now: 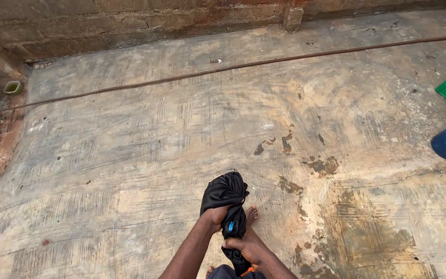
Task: Wringing out a hand-washed black shirt and hanging it on a clothesline to dry.
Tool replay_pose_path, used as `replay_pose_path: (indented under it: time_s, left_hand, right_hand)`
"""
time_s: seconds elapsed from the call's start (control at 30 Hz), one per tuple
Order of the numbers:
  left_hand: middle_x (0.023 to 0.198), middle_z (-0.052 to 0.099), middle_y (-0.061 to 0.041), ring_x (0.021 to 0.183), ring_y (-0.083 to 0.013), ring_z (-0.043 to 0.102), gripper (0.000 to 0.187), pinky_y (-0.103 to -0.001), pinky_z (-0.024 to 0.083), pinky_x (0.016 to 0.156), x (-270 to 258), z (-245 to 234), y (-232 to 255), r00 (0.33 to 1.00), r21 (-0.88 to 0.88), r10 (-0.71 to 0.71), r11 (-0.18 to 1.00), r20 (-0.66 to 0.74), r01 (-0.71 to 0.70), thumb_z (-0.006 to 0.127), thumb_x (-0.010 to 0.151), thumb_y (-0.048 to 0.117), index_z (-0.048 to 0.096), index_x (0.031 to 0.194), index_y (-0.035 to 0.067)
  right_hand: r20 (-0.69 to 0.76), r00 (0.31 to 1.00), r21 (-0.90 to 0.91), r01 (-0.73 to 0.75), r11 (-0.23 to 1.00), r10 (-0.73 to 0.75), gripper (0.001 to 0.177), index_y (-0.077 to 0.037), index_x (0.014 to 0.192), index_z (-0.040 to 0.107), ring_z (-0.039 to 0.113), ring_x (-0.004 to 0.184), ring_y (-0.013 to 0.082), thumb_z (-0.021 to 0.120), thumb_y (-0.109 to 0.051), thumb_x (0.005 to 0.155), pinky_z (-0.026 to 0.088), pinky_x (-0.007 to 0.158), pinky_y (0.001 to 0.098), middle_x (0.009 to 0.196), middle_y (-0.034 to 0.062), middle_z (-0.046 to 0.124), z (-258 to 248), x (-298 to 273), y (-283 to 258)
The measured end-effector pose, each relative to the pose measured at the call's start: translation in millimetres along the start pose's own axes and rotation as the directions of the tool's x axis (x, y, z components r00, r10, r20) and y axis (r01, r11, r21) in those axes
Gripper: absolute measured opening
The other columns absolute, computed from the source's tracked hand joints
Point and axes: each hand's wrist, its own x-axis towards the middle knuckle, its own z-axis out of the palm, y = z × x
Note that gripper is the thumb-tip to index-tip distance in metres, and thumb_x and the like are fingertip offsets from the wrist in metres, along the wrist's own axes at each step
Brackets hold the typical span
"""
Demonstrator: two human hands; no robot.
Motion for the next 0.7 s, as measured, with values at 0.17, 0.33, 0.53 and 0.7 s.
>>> replay_pose_path:
  time_s: [0.17,0.33,0.53,0.7]
  left_hand:
    - [0.138,0.068,0.001,0.125,-0.0107,0.063,0.056,-0.026,0.046,0.108,84,-5,45,0.998,0.075,-0.059,0.995,-0.002,0.059,0.072,0.087,0.010,0.063,0.142,0.014]
    - [0.128,0.070,-0.004,0.111,-0.0161,0.062,0.050,-0.033,0.050,0.099,181,22,99,0.992,0.001,-0.125,0.992,-0.027,0.125,0.073,0.091,0.014,0.067,0.139,0.008]
    - [0.097,0.071,-0.004,0.086,-0.0181,0.065,0.031,-0.036,0.055,0.080,277,57,138,0.984,-0.133,-0.175,0.976,-0.015,0.172,0.077,0.090,0.019,0.072,0.117,0.005]
    - [0.092,0.068,-0.001,0.084,-0.0136,0.062,0.021,-0.034,0.054,0.079,350,90,161,0.980,0.196,0.047,0.980,-0.195,-0.008,0.081,0.084,0.014,0.072,0.102,0.009]
  right_hand:
    - [0.000,1.000,-0.062,-0.010,0.998,0.010,0.049,-0.004,0.113,0.064,0.066,0.086,0.0128,0.084,-0.013,0.069,0.056,0.079,0.0321,0.094,0.0025,0.070,-35,71,-48]
    - [0.030,0.999,-0.029,-0.021,0.999,0.022,0.043,0.002,0.107,0.068,0.066,0.081,0.0151,0.084,-0.015,0.072,0.055,0.074,0.0332,0.089,0.0035,0.069,-97,133,-116]
    - [0.092,0.989,0.345,-0.144,0.928,0.119,0.050,-0.002,0.112,0.067,0.071,0.080,0.0187,0.086,-0.031,0.076,0.059,0.074,0.0361,0.089,0.0068,0.071,-157,150,-212]
    - [0.094,0.990,0.507,-0.141,0.851,0.108,0.057,-0.002,0.104,0.069,0.073,0.078,0.0236,0.085,-0.049,0.076,0.060,0.071,0.0387,0.084,0.0097,0.071,-206,203,-227]
